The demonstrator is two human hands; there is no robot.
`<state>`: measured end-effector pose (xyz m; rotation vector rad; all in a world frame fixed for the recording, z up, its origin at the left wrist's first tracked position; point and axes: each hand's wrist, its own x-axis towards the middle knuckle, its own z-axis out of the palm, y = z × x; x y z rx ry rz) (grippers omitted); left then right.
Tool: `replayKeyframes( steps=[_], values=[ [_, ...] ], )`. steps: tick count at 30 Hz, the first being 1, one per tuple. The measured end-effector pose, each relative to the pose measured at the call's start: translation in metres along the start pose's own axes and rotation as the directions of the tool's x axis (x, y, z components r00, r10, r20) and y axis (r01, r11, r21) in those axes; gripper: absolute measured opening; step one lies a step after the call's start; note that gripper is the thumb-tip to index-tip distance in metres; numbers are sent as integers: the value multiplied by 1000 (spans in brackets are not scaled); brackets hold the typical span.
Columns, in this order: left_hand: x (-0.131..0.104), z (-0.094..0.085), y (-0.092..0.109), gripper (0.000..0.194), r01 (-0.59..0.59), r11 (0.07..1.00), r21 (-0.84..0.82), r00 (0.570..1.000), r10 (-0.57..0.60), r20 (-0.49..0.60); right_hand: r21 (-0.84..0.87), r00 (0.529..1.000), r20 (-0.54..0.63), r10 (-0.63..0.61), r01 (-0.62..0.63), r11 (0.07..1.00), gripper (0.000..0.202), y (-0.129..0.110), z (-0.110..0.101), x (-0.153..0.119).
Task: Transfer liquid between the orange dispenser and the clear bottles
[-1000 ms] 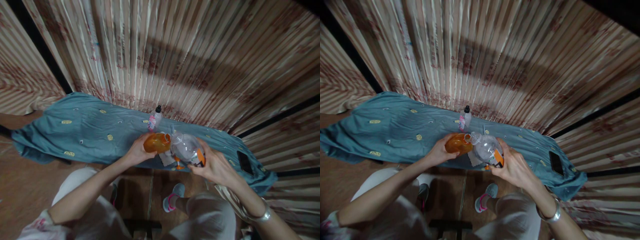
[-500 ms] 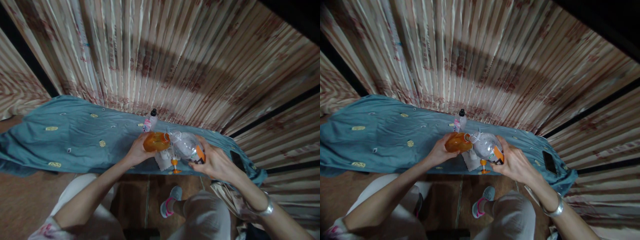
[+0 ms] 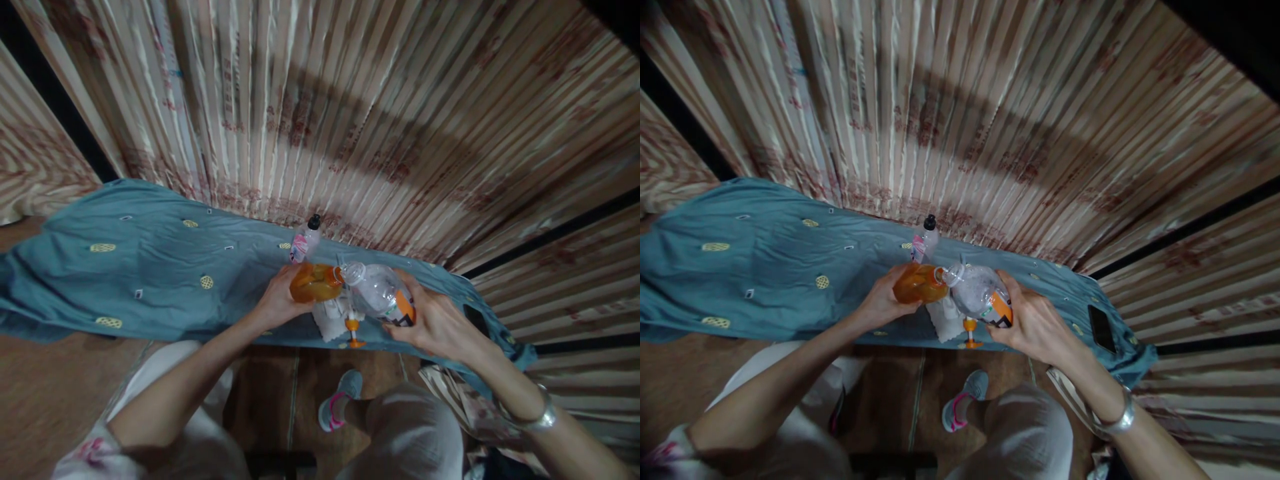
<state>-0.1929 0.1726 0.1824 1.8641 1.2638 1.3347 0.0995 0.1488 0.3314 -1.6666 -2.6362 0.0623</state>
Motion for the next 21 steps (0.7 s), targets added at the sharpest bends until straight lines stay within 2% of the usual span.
replayKeyframes(
  steps=[5,12,21],
  values=[
    [0,4,-4,62,29,995,-92,1000,-28,9,-12,1000,5,14,-14,1000,92,-1,-2,4],
    [6,19,-11,68,66,966,-251,997,-74,-25,11,999,2,49,-49,999,92,1,-9,6],
    [25,31,7,65,34,971,-236,999,-35,0,-35,995,-64,77,-79,996,90,16,-16,0]
  ],
)
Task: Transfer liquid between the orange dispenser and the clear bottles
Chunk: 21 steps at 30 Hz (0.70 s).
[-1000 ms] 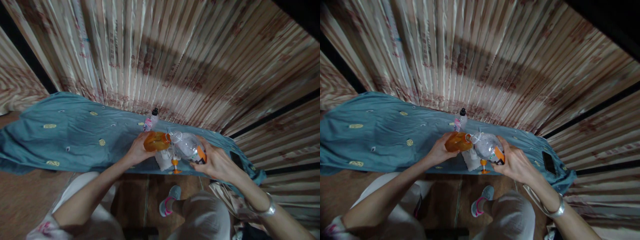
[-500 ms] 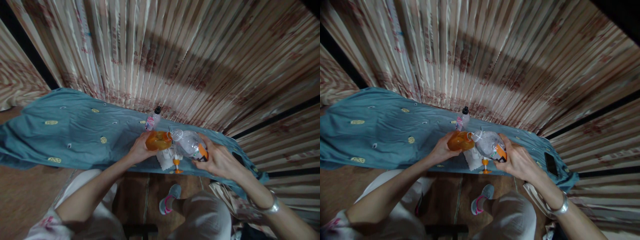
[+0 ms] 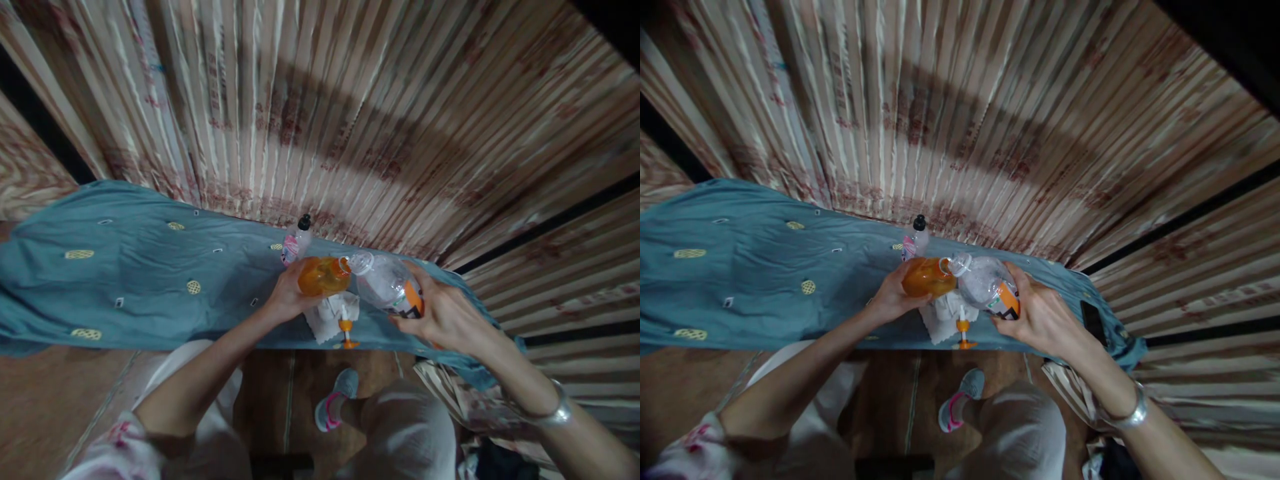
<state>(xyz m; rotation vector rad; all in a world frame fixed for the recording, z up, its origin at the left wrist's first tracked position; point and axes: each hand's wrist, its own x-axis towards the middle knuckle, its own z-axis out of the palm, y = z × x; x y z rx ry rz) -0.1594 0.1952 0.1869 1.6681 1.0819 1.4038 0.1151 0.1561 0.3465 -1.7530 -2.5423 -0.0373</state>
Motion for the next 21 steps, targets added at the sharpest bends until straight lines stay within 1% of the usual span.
replayKeyframes(
  steps=[6,12,17,21],
  values=[
    [6,19,-4,69,33,998,59,999,-35,39,-20,1000,-9,21,-21,1000,89,18,1,-8],
    [7,38,-2,70,83,996,35,995,-85,59,-41,999,24,29,-28,999,89,32,3,-16],
    [6,44,-6,71,100,995,21,991,-102,86,-23,1000,18,14,-14,1000,90,37,8,-18],
    [4,44,-12,72,98,995,6,990,-98,97,-5,998,60,28,-27,1000,93,37,10,-18]
  ],
)
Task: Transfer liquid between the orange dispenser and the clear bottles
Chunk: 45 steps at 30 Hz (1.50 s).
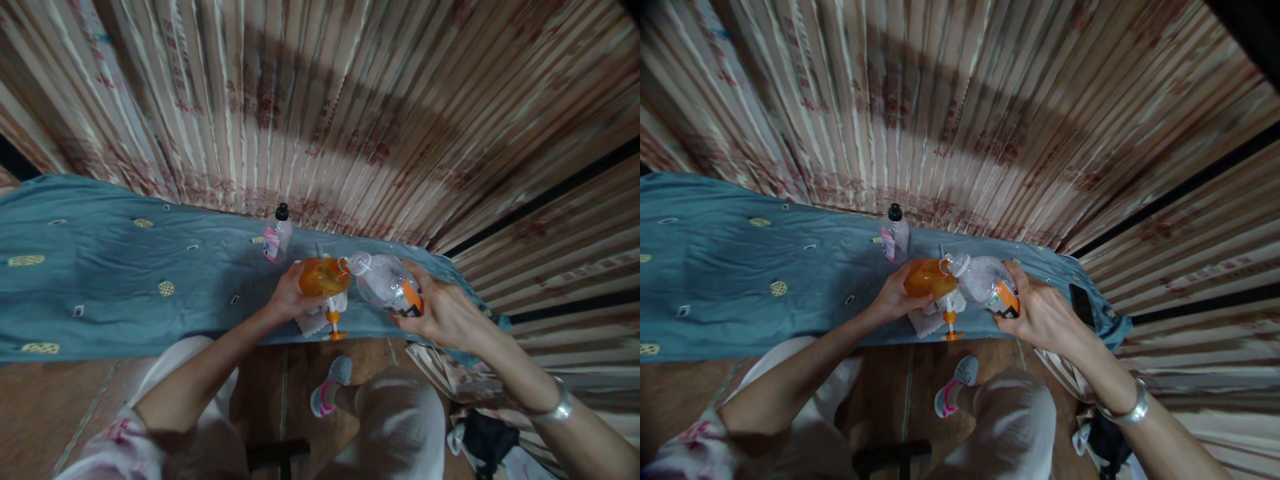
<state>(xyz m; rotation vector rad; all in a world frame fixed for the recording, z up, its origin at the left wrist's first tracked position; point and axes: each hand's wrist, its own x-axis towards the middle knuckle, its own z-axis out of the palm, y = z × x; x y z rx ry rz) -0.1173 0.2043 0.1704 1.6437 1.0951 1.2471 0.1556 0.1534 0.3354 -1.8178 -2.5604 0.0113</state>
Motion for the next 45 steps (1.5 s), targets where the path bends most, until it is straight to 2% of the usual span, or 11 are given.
replayKeyframes(
  steps=[9,22,31,40,45],
  values=[
    [-2,-1,-1,75,7,1000,25,1000,-8,11,-12,999,35,40,-39,999,93,1,4,1],
    [-3,1,0,72,16,1000,11,1000,-16,7,-30,1000,-20,-7,7,1000,92,5,7,0],
    [-2,0,-1,74,22,998,51,1000,-23,14,-31,1000,13,19,-19,999,93,3,6,0],
    [-2,-1,1,73,13,997,73,1000,-14,8,-37,1000,-26,-17,16,999,91,6,8,0],
    [-1,0,0,71,3,998,67,1000,-3,8,-37,1000,9,13,-13,999,93,3,5,1]
  ],
)
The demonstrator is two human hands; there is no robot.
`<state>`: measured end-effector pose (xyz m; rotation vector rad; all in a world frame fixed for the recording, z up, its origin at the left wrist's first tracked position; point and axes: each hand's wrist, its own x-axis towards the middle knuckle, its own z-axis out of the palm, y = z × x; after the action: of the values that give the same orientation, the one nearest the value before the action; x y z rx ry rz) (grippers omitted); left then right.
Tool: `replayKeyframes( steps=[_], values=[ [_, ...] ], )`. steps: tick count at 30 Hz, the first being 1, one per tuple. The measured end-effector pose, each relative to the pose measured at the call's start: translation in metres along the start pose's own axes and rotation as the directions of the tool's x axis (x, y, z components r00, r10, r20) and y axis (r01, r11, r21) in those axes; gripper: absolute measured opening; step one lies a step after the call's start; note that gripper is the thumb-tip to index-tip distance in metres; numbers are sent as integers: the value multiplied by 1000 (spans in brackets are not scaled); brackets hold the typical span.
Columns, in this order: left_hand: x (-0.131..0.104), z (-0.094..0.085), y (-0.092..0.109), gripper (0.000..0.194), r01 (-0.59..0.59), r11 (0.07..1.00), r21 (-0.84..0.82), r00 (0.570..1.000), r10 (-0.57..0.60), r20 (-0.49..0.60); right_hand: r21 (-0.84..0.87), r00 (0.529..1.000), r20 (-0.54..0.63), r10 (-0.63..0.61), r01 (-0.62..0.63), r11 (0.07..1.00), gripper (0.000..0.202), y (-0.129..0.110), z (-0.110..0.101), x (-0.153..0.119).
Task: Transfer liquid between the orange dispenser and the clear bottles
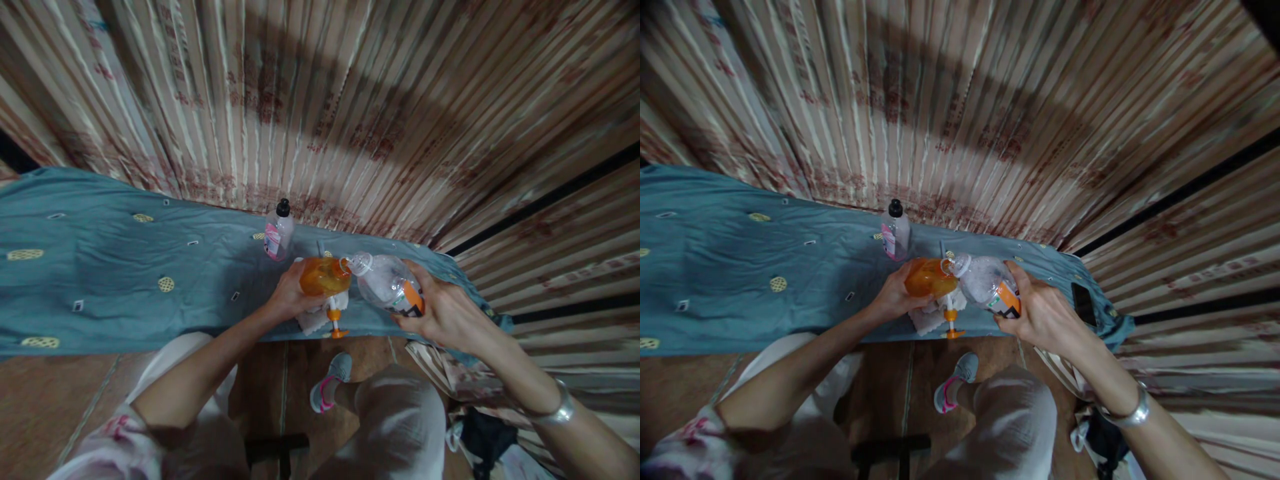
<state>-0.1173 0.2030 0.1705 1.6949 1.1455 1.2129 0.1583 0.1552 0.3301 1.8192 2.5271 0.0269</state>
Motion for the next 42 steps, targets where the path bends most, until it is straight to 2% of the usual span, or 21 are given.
replayKeyframes(
  steps=[6,14,29,42],
  values=[
    [0,-1,3,74,36,999,-5,999,-36,2,5,999,23,24,-24,1000,94,-2,-2,1],
    [-1,-1,-2,70,-19,1000,-9,1000,19,5,-5,1000,22,22,-22,1000,93,-2,-1,0],
    [0,3,-6,71,-16,1000,-14,1000,16,-16,13,1000,18,3,-3,1000,92,-1,-2,0],
    [1,2,-1,71,-26,1000,9,1000,26,-17,-16,996,-82,-46,45,999,89,4,6,-1]
  ],
)
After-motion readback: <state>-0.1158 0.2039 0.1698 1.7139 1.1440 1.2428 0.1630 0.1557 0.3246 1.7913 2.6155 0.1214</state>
